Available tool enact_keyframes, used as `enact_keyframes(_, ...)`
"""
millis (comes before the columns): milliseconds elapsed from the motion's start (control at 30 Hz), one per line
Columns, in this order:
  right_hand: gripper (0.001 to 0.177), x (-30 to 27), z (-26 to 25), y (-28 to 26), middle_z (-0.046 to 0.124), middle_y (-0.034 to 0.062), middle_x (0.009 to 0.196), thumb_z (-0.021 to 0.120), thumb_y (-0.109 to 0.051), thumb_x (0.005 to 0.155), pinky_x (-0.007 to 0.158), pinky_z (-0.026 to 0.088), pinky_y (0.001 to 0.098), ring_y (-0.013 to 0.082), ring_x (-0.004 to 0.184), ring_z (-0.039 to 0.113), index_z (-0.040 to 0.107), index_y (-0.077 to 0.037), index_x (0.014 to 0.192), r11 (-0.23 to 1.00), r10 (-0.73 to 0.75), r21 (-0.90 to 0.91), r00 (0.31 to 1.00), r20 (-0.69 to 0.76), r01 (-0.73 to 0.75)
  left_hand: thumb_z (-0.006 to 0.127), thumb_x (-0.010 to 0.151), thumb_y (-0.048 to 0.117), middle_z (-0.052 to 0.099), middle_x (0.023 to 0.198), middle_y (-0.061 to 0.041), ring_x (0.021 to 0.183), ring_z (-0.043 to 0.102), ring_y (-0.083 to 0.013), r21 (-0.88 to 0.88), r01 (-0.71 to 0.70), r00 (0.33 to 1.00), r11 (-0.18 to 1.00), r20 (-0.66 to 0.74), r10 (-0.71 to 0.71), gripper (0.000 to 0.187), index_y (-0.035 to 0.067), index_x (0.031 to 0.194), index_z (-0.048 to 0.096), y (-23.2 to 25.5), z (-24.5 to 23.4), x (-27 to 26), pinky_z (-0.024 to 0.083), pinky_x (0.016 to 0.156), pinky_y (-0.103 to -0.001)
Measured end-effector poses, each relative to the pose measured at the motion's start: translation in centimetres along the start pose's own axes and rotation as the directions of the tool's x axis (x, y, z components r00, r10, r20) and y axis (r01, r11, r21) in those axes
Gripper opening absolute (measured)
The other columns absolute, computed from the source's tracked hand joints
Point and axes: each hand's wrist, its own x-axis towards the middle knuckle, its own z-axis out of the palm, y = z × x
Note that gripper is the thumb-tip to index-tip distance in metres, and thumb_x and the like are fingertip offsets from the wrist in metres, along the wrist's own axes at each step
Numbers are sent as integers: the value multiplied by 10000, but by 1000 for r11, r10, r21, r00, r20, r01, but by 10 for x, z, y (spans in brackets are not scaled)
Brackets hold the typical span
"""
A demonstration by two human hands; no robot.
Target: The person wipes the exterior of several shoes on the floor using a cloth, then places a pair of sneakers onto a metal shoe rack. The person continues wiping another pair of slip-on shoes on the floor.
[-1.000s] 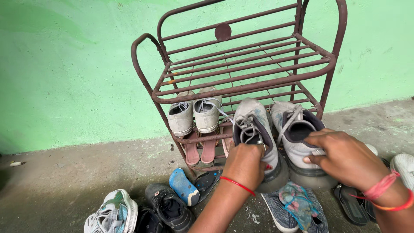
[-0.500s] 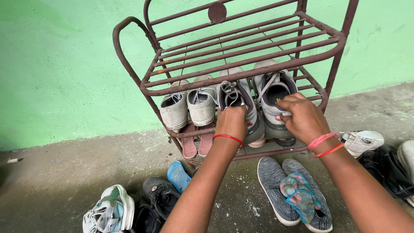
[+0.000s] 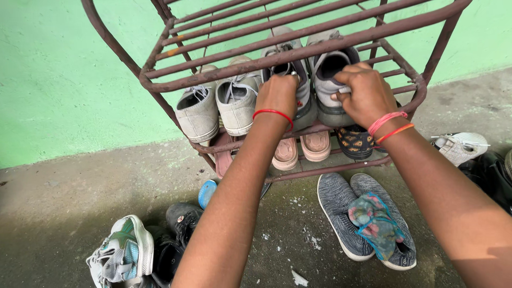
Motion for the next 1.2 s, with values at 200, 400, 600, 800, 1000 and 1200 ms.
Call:
enact_keyframes(200,426,1,3,7,699,165,1140,864,-112,794,965,511,464,378,1103,643,729,-9,1185,996,26,88,999,-37,-22,869,722,149,709,1070,-241,1045,679,-424,-65,145,985,987,106,-138,395,115,1089,727,-4,-9,5,547,877,-510)
enact_keyframes(400,1231,-29,16,16,437,431,1448,1014,-370,648,1093,436,480,543,1328,478,280,-13,1570,989,95,-91,968,-234,-120,999,514,222,417,1434,-285,1305,518,-491,-108,156,970,982,-169,-173,1051,146,1410,453,11,11,-28,503,1016,-483)
enact_keyframes(600,1435,-47,27,30,529,386,1433,949,-453,670,1086,487,483,493,1286,596,-2,6,1642,931,303,155,935,182,-332,1009,501,192,246,1543,-348,1244,550,-510,-452,288,916,844,-126,-380,1495,208,1599,-4,12,33,-52,533,1002,-463)
enact_keyframes(800,1424,-42,24,34,566,399,1403,923,-521,733,1076,492,491,488,1262,611,-32,8,1648,957,249,100,948,197,-272,1019,563,430,447,1444,-344,1259,567,-487,-474,170,922,864,-234,-310,1464,80,1585,31,-12,56,-62,518,1012,-492)
enact_keyframes(1000,1421,-35,19,26,691,368,1113,884,-554,746,979,553,496,491,1071,700,-20,31,1672,904,421,-55,863,280,-424,822,711,652,493,1512,-277,1053,679,-479,-335,304,927,892,-113,-358,1352,45,1601,4,-6,55,-67,579,845,-505)
enact_keyframes(1200,1240,-39,36,30,682,363,1158,931,-566,773,906,560,522,505,1031,696,278,122,1572,969,229,-111,970,78,-219,762,760,693,506,1515,-235,1015,703,-452,-260,283,921,923,-197,-337,1283,84,1613,21,-8,66,-63,606,789,-486)
